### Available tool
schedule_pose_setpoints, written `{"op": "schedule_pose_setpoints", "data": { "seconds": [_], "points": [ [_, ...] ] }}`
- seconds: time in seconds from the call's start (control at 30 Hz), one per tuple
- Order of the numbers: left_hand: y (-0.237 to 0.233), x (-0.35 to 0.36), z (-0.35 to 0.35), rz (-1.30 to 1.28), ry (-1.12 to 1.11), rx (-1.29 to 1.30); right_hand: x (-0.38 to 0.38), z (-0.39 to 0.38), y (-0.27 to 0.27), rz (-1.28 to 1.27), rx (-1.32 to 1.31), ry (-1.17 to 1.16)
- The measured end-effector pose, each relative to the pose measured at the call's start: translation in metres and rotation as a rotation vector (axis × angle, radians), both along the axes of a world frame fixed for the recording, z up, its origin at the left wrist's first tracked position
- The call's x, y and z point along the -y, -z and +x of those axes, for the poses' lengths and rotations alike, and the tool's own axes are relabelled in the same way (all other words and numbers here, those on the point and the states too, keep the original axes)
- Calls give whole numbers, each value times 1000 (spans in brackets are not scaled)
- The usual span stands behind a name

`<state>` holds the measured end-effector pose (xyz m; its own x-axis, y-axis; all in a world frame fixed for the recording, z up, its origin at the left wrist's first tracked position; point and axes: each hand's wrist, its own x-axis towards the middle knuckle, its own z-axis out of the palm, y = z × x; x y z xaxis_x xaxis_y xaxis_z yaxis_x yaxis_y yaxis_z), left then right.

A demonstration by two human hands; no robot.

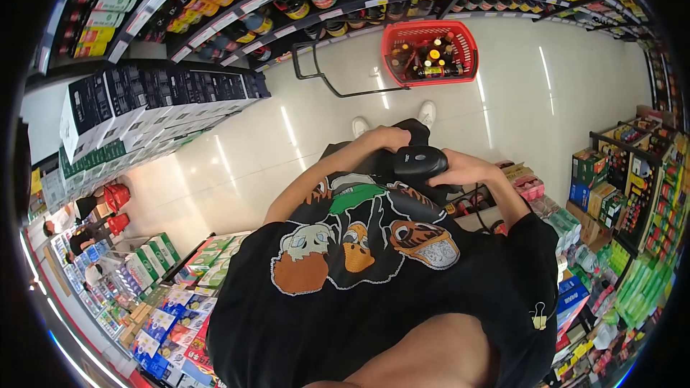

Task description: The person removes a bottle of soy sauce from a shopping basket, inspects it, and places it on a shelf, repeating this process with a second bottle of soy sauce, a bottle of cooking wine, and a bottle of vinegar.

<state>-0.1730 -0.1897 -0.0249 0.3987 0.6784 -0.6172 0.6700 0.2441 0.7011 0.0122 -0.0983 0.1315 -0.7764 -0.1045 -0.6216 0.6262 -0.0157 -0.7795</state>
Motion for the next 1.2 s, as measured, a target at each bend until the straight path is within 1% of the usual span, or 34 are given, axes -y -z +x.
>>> {"op": "schedule_pose_setpoints", "data": {
  "seconds": [0.03, 0.07, 0.1, 0.13, 0.17, 0.2, 0.27, 0.3, 0.33, 0.37, 0.43, 0.47, 0.5, 0.53, 0.57, 0.6, 0.67, 0.7, 0.73, 0.77, 0.8, 0.87, 0.9, 0.93, 1.0, 1.03, 1.07, 1.1, 1.13, 1.2],
  "points": [
    [-10, 9, -8, -27, 46, -33, 7, -2, 1, 21, 11, 21],
    [-4, 16, -11, -27, 43, -37, 12, -3, 4, 43, 18, 43],
    [9, 22, -12, 9, -2, -2, 11, -2, 13, 45, 9, 42],
    [11, 27, -17, 44, -47, 32, 10, 0, 23, 84, 124, 58],
    [12, 38, -20, 81, -206, 46, 12, 0, 33, 121, 241, 75],
    [2, 44, -28, 84, -208, 40, 13, -8, 26, 267, 237, 57],
    [-26, 51, -41, 59, -359, 88, 14, -7, 39, 472, 96, -4],
    [-42, 55, -40, 138, -443, 52, 14, -9, 43, 479, 103, -10],
    [-49, 56, -41, 142, -452, 65, 12, -10, 46, 433, 49, -42],
    [-57, 55, -43, 234, -456, -6, 10, -11, 50, 388, -8, -74],
    [-74, 53, -46, 388, -497, -132, 12, -12, 66, 394, -41, -79],
    [-83, 52, -48, 391, -506, -130, 12, -11, 73, 387, -77, -73],
    [-90, 51, -51, 456, -495, -161, 12, -16, 74, 388, -73, -79],
    [-92, 51, -52, 519, -482, -189, 15, -29, 71, 530, -118, -149],
    [-94, 50, -53, 516, -486, -183, 20, -39, 69, 671, -162, -219],
    [-94, 50, -56, 531, -494, -197, 27, -46, 69, 668, -156, -222],
    [-93, 54, -59, 546, -499, -208, 38, -60, 70, 885, -234, -352],
    [-93, 58, -61, 521, -498, -199, 44, -67, 71, 882, -229, -351],
    [-93, 61, -63, 495, -497, -192, 49, -76, 72, 938, 23, -366],
    [-93, 62, -65, 442, -447, -196, 50, -79, 74, 981, 278, -377],
    [-90, 63, -63, 436, -440, -190, 42, -72, 76, 974, 284, -373],
    [-79, 65, -57, 416, -429, -83, 17, -51, 74, 526, -102, -268],
    [-79, 65, -55, 411, -419, -79, 14, -57, 55, 436, 34, -268],
    [-78, 65, -52, 394, -404, -78, 10, -48, 58, 432, 39, -258],
    [-77, 64, -41, 369, -379, -69, 3, -26, 64, 362, -106, -205],
    [-76, 62, -34, 407, -411, -70, 4, -20, 67, 357, -100, -195],
    [-74, 60, -28, 443, -444, -69, 9, -13, 71, 413, -28, -145],
    [-72, 58, -22, 437, -436, -63, 13, -8, 74, 467, 45, -98],
    [-70, 55, -15, 424, -433, -42, 18, -2, 83, 460, 52, -90],
    [-63, 48, -3, 401, -424, -15, 28, 3, 92, 854, 122, -228]
  ]
}}
